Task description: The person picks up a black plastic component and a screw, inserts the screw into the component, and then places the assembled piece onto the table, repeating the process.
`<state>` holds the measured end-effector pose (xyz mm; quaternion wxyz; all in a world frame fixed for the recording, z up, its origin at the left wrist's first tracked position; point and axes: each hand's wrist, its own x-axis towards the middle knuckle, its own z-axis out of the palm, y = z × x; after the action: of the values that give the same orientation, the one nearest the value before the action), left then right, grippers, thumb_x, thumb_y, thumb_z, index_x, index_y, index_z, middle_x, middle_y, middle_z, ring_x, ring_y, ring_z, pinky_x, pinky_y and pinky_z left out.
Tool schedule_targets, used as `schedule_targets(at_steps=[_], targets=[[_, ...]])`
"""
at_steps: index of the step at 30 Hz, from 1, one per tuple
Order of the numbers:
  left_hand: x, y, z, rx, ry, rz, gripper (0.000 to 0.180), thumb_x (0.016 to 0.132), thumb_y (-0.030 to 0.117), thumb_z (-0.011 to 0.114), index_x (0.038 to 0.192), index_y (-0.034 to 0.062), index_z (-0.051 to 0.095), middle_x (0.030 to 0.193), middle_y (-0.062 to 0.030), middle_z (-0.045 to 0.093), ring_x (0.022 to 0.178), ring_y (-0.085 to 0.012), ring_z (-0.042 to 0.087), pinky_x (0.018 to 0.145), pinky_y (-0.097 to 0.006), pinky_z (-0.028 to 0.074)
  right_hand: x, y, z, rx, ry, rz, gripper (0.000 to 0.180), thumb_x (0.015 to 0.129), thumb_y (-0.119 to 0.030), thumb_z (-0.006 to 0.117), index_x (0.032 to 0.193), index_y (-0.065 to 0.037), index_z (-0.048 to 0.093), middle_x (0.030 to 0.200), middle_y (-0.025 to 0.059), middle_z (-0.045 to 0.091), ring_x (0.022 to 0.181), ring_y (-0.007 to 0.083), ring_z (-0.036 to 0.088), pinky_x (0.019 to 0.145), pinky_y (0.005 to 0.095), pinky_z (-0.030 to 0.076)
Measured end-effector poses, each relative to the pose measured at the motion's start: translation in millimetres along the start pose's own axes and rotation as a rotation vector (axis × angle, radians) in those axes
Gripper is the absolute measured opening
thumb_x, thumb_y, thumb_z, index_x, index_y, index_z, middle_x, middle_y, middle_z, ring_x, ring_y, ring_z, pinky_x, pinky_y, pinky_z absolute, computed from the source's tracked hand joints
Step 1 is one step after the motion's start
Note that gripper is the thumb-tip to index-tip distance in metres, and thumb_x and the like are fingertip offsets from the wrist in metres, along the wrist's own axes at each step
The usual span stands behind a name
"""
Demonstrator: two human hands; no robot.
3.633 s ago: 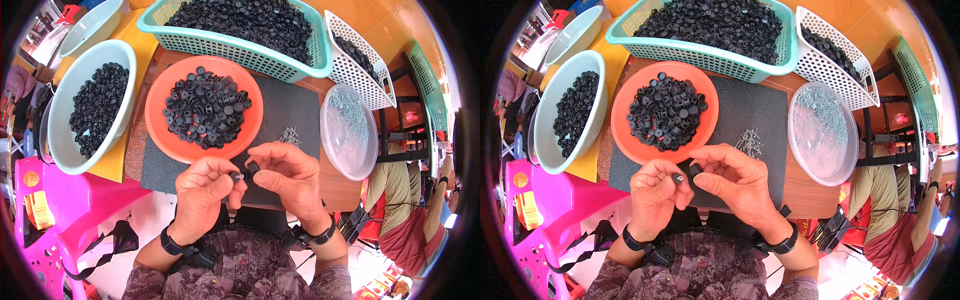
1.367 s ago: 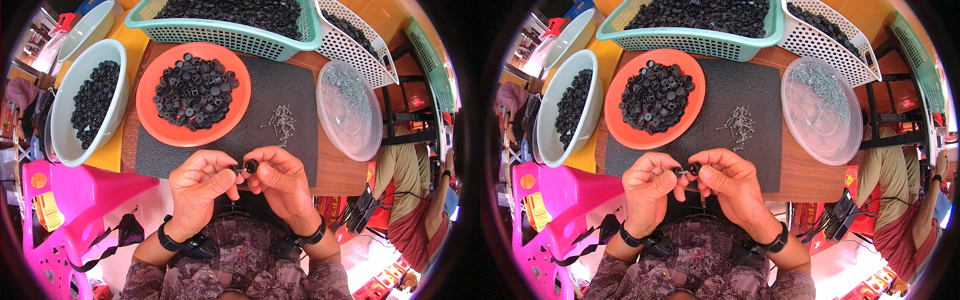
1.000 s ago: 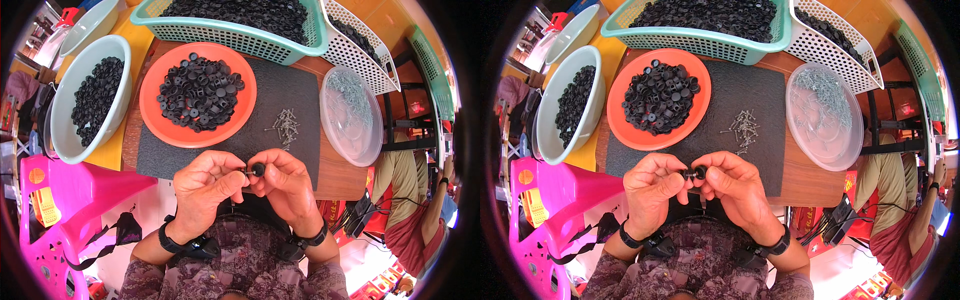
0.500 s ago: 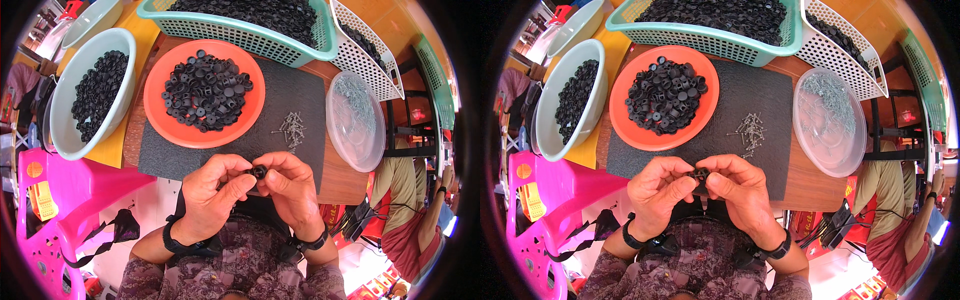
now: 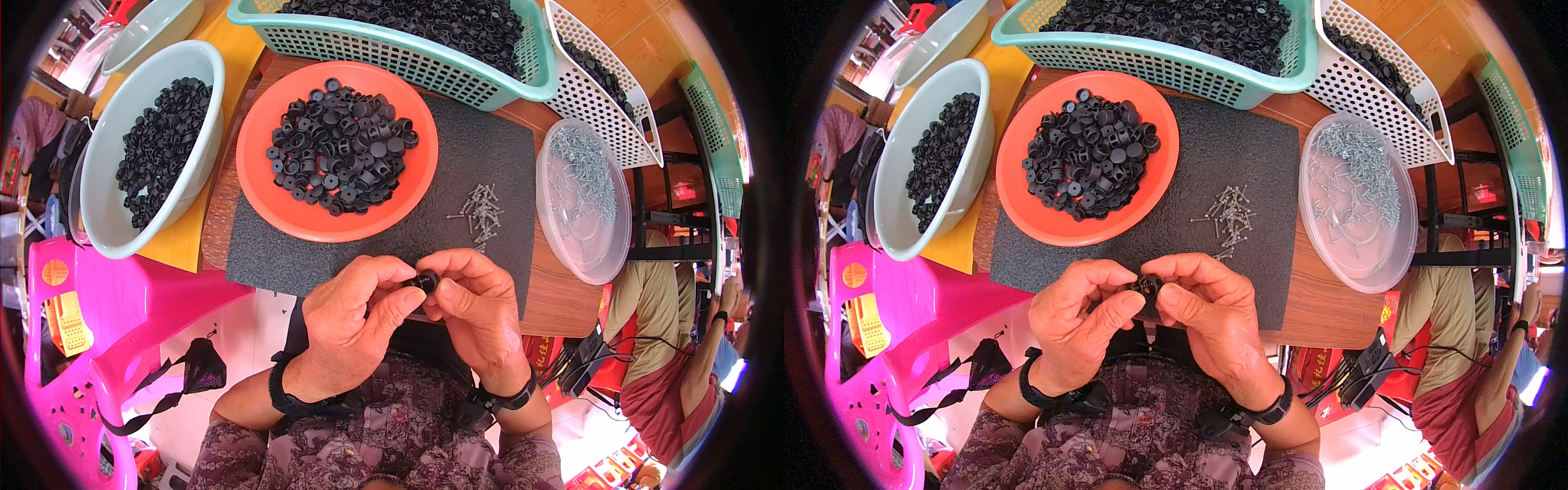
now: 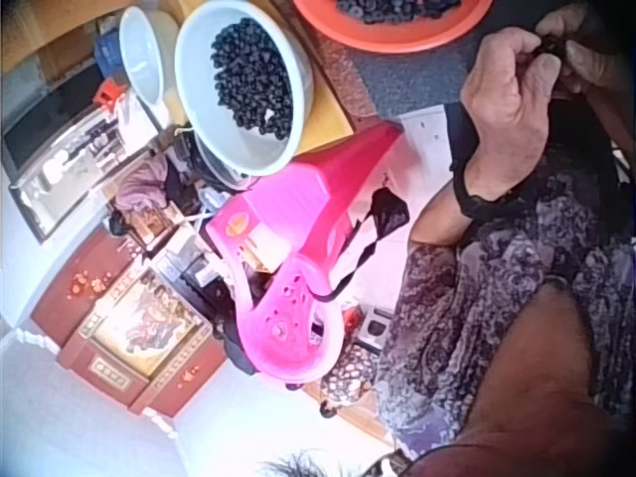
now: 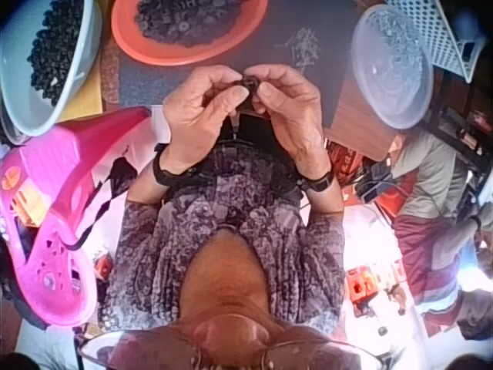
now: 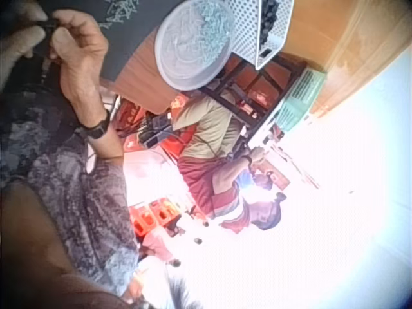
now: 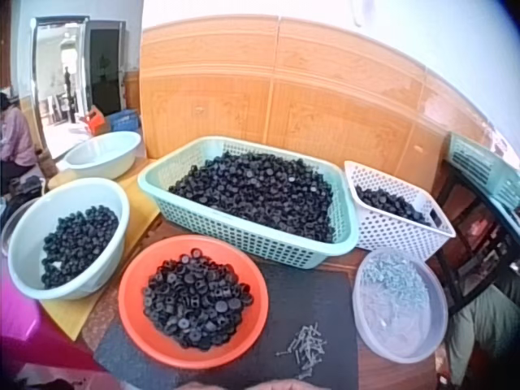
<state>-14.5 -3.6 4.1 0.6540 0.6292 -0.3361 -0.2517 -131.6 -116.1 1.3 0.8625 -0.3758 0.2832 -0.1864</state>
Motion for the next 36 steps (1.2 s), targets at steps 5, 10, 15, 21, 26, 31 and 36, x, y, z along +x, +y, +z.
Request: schedule_targets(at_steps=[5, 10, 15, 21, 26, 31, 36], targets=[[0.2, 0.1, -1.6, 0.078, -0.017, 0.042, 0.017, 0.086, 0.002, 0.071, 0.099, -0.0041, 0.062, 0.084, -0.0091, 0.066, 0.069, -0.0133, 0.067, 0.059, -0.023, 0.052, -0.3, 0.4, 0.6, 0.016, -0.008, -0.010, 0.025, 0.088, -0.004, 0.068, 0.112, 0.000, 0.065, 0.089, 0.0010, 0.065, 0.072, 0.0056, 0.056, 0.065, 0.0194, 0.046], [0.7, -0.6, -2.6, -0.133, -0.020, -0.103, 0.017, 0.088, 0.004, 0.070, 0.101, -0.0037, 0.062, 0.085, -0.0075, 0.067, 0.068, -0.0083, 0.063, 0.057, -0.021, 0.051, 0.5, 1.0, 0.8, 0.015, -0.006, -0.013, 0.025, 0.088, -0.004, 0.068, 0.112, 0.001, 0.065, 0.090, 0.0016, 0.065, 0.072, 0.0057, 0.055, 0.065, 0.0193, 0.046], [1.8, 0.8, -4.7, -0.136, -0.024, -0.115, 0.016, 0.087, 0.003, 0.070, 0.101, -0.0037, 0.062, 0.085, -0.0073, 0.067, 0.067, -0.0073, 0.062, 0.056, -0.020, 0.050, 1.2, 1.5, 0.7, 0.017, 0.001, -0.008, 0.024, 0.089, -0.004, 0.067, 0.112, 0.001, 0.065, 0.089, 0.0018, 0.065, 0.071, 0.0056, 0.055, 0.064, 0.0191, 0.045], [3.7, 2.2, -5.1, 0.042, -0.016, 0.012, 0.017, 0.084, 0.001, 0.072, 0.098, -0.0033, 0.063, 0.082, -0.0067, 0.066, 0.066, -0.0074, 0.062, 0.054, -0.021, 0.049, 2.9, 4.2, 0.5, 0.027, -0.017, -0.031, 0.024, 0.088, -0.004, 0.068, 0.111, 0.001, 0.065, 0.088, 0.0018, 0.065, 0.070, 0.0055, 0.054, 0.063, 0.0186, 0.045], [3.4, 3.4, -5.1, 0.025, -0.027, -0.008, 0.016, 0.084, 0.000, 0.072, 0.097, -0.0029, 0.064, 0.080, -0.0059, 0.066, 0.064, -0.0074, 0.061, 0.053, -0.021, 0.048, 1.9, 4.3, 0.4, 0.036, -0.006, -0.035, 0.023, 0.088, -0.005, 0.068, 0.110, 0.002, 0.065, 0.087, 0.0018, 0.064, 0.068, 0.0057, 0.053, 0.061, 0.0191, 0.044], [3.9, 2.7, -4.4, 0.048, -0.019, 0.025, 0.016, 0.084, 0.001, 0.072, 0.098, -0.0027, 0.063, 0.079, -0.0056, 0.066, 0.063, -0.0071, 0.061, 0.052, -0.021, 0.047, 2.5, 3.6, 0.4, 0.056, -0.011, -0.020, 0.023, 0.089, -0.005, 0.068, 0.110, 0.002, 0.065, 0.086, 0.0020, 0.064, 0.067, 0.0062, 0.053, 0.061, 0.0194, 0.044], [5.1, 3.8, -5.3, 0.014, -0.027, 0.004, 0.016, 0.084, 0.001, 0.072, 0.096, -0.0026, 0.063, 0.077, -0.0049, 0.066, 0.060, -0.0063, 0.060, 0.050, -0.021, 0.046, 3.1, 4.0, 0.6, 0.074, -0.023, -0.020, 0.022, 0.089, -0.006, 0.068, 0.110, 0.002, 0.064, 0.084, 0.0022, 0.064, 0.066, 0.0064, 0.052, 0.061, 0.0195, 0.044]])
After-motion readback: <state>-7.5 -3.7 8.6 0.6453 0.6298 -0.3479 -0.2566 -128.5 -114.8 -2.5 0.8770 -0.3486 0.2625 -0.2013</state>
